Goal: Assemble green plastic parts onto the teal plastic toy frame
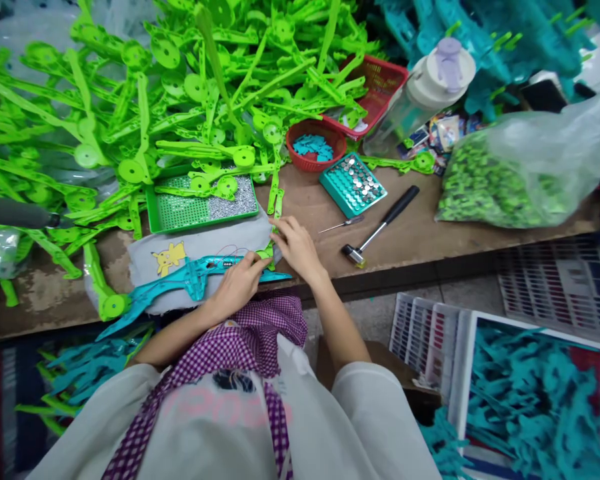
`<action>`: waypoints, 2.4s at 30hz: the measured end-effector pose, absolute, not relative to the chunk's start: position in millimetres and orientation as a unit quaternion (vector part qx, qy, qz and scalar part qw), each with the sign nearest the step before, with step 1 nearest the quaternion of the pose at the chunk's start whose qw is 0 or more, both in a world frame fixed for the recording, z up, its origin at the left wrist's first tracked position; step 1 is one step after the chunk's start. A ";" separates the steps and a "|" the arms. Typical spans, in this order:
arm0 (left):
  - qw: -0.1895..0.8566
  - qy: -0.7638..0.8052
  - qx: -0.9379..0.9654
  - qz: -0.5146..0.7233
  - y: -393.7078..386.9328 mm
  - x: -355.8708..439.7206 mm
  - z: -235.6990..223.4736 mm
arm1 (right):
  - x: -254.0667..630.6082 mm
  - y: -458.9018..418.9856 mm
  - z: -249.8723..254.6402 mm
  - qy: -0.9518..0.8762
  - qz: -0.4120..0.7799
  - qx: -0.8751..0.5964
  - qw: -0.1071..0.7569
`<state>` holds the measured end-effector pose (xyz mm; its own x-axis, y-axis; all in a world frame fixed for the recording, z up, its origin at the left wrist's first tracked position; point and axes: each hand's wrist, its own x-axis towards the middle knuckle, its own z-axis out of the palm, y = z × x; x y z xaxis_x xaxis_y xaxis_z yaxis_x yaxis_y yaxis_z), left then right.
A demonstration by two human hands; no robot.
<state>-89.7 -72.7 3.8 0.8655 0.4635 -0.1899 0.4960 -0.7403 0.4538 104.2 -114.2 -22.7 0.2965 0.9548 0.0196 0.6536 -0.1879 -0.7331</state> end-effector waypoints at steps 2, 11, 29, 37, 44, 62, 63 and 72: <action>0.244 0.257 0.935 -0.004 -72.5 -97.1 -0.2 | 100.5 -119.5 -28.1 -0.561 0.247 -0.719 0.328; 0.237 0.283 0.925 0.091 -74.9 -126.6 -14.7 | 96.8 -121.1 -38.4 -0.557 0.229 -0.727 0.331; 0.280 0.341 0.897 0.000 -57.8 -118.9 -0.3 | 96.1 -126.9 -23.0 -0.621 0.219 -0.726 0.199; 0.339 0.243 0.906 -0.071 -21.9 -103.1 20.5 | 92.0 -127.0 -23.0 -0.628 0.181 -0.741 0.154; 0.361 0.228 0.903 -0.056 -17.5 -106.7 17.8 | 83.7 -132.9 -16.6 -0.606 0.151 -0.761 0.179; 0.410 0.251 0.877 -0.022 -16.4 -97.0 47.0 | 46.3 -144.5 -33.4 -0.620 0.220 -0.683 0.317; 0.413 0.240 0.878 -0.035 -12.5 -91.2 47.6 | 45.7 -144.6 -35.1 -0.614 0.213 -0.686 0.326; 0.364 0.049 0.919 -0.144 24.7 -44.6 50.9 | 44.0 -143.9 -50.2 -0.578 0.177 -0.686 0.405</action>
